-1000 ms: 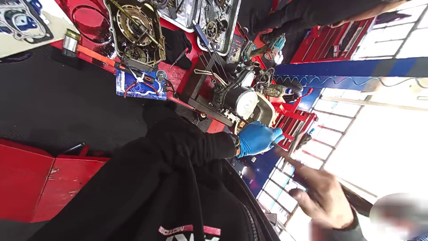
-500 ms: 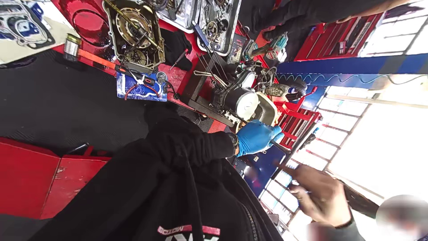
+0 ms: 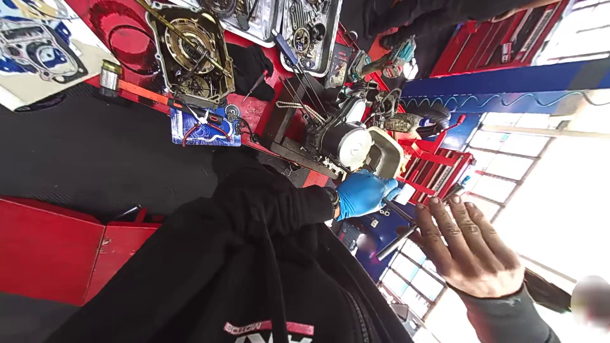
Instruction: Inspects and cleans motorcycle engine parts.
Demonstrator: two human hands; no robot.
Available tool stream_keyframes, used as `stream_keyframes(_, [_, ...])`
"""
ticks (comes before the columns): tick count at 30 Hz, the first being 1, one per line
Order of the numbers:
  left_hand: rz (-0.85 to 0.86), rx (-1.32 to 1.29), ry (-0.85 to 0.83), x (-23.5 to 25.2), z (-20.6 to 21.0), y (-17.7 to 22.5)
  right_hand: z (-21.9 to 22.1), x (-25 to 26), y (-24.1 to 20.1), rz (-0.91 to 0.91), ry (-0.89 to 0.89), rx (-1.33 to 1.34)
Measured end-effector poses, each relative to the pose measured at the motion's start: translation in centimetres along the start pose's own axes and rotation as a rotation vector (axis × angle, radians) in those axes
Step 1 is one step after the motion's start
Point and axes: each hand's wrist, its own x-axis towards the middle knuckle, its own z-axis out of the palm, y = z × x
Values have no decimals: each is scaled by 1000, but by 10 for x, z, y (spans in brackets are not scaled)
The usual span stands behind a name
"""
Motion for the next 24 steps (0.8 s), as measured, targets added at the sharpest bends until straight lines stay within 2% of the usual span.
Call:
stream_keyframes(3, [-1, 31, 44, 0, -1, -2, 0, 14, -1, -2, -37, 82])
stream_keyframes(5, [53, 122, 79, 4, -1, -10, 15, 27, -4, -13, -34, 188])
stream_keyframes(8, [136, 429, 77, 13, -5, -42, 46, 37, -10, 1, 40, 164])
stream_keyframes(13, [103, 758, -308, 27, -44, -86, 51, 34, -25, 92, 69, 121])
stream_keyframes(16, [68, 813, -441, 44, -57, -88, 45, 41, -34, 158, 61, 142])
stream_keyframes(19, [68, 792, -493, 53, -59, -90, 44, 47, -42, 282, 66, 189])
stream_keyframes(24, [152, 730, -359, 42, -59, -112, 43, 55, -56, 532, 113, 228])
